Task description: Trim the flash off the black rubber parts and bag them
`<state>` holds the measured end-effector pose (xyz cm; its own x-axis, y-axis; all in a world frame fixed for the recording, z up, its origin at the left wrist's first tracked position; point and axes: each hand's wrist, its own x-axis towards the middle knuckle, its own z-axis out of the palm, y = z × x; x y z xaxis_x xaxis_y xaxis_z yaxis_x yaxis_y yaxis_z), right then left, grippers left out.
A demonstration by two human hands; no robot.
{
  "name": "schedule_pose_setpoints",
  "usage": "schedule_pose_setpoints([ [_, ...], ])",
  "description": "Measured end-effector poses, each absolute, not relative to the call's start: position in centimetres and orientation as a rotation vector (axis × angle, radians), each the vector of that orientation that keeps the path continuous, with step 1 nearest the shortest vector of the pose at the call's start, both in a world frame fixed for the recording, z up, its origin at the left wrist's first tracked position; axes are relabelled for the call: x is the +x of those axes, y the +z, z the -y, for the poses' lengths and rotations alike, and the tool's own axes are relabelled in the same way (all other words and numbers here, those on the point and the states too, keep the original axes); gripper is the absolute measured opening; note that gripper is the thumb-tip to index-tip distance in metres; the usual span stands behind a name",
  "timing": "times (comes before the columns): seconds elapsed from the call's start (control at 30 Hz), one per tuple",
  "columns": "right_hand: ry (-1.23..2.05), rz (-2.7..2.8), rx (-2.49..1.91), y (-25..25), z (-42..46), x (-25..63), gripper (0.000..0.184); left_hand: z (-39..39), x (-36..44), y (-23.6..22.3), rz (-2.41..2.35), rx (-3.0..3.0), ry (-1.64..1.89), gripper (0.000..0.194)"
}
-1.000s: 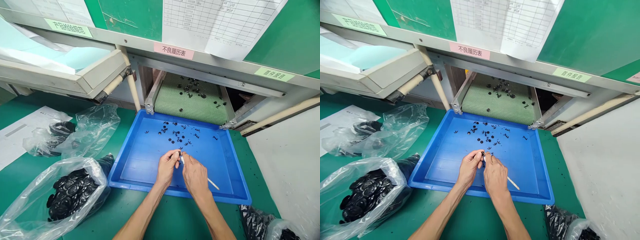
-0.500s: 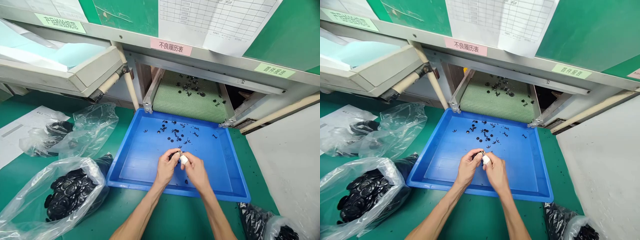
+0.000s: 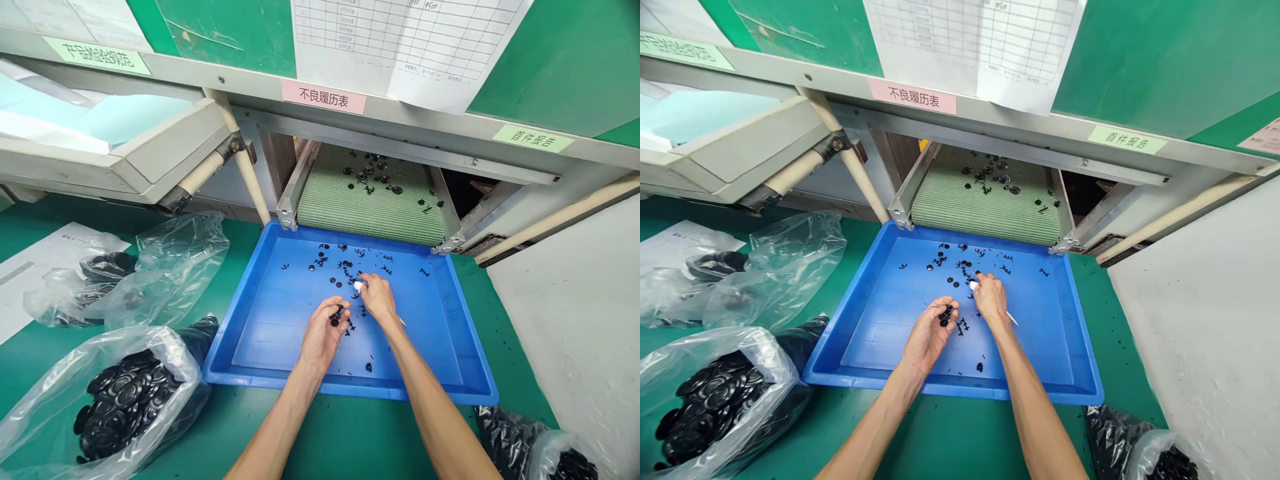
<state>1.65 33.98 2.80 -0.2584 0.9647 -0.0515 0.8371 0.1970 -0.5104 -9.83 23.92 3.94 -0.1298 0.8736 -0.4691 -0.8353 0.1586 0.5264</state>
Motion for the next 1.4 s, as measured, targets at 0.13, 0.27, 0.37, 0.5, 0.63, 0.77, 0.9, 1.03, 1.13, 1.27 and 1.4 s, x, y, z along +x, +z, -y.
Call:
schedule_pose_setpoints([
  [0.13, 0.659, 2.213, -1.651, 2.9, -34.4, 0.9, 0.032, -23.9, -10.0, 3.7, -0.924, -0.003, 1.421, 0.025],
  [0.27, 0.713, 2.240, -1.435, 4.8, -31.8, 2.2, 0.026, -23.8, -9.8, 3.5, -0.950, 0.047, 1.398, 0.030],
  [0.37, 0.741, 2.217, -1.192, 6.3, -29.2, 2.9, 0.026, -23.7, -9.5, 3.5, -0.897, 0.135, 1.433, 0.034],
  [0.5, 0.716, 2.240, -1.127, 7.2, -26.9, 3.0, 0.033, -23.5, -9.2, 3.3, -0.860, 0.211, 1.437, 0.032],
  [0.63, 0.702, 2.345, -1.149, 7.7, -26.0, 3.7, 0.046, -23.4, -9.3, 3.6, -0.817, 0.171, 1.478, 0.032],
  [0.77, 0.582, 2.375, -1.307, 8.0, -25.4, 4.8, 0.051, -23.3, -9.4, 4.0, -0.799, 0.208, 1.491, 0.034],
  [0.9, 0.454, 2.446, -1.492, 8.2, -24.8, 4.7, 0.043, -23.3, -9.3, 4.0, -0.820, 0.252, 1.487, 0.035],
  [1.03, 0.209, 2.522, -1.490, 8.5, -24.5, 3.7, 0.033, -23.3, -9.1, 4.0, -0.869, 0.262, 1.477, 0.036],
  [1.13, 0.136, 2.505, -1.504, 8.4, -24.4, 3.2, 0.031, -23.4, -9.1, 3.9, -0.870, 0.280, 1.492, 0.034],
  [1.27, 0.103, 2.499, -1.530, 8.4, -24.4, 3.0, 0.032, -23.4, -9.1, 3.8, -0.862, 0.299, 1.498, 0.032],
  [1.4, 0.070, 2.517, -1.535, 8.4, -24.4, 3.1, 0.032, -23.3, -9.1, 3.8, -0.884, 0.314, 1.502, 0.034],
])
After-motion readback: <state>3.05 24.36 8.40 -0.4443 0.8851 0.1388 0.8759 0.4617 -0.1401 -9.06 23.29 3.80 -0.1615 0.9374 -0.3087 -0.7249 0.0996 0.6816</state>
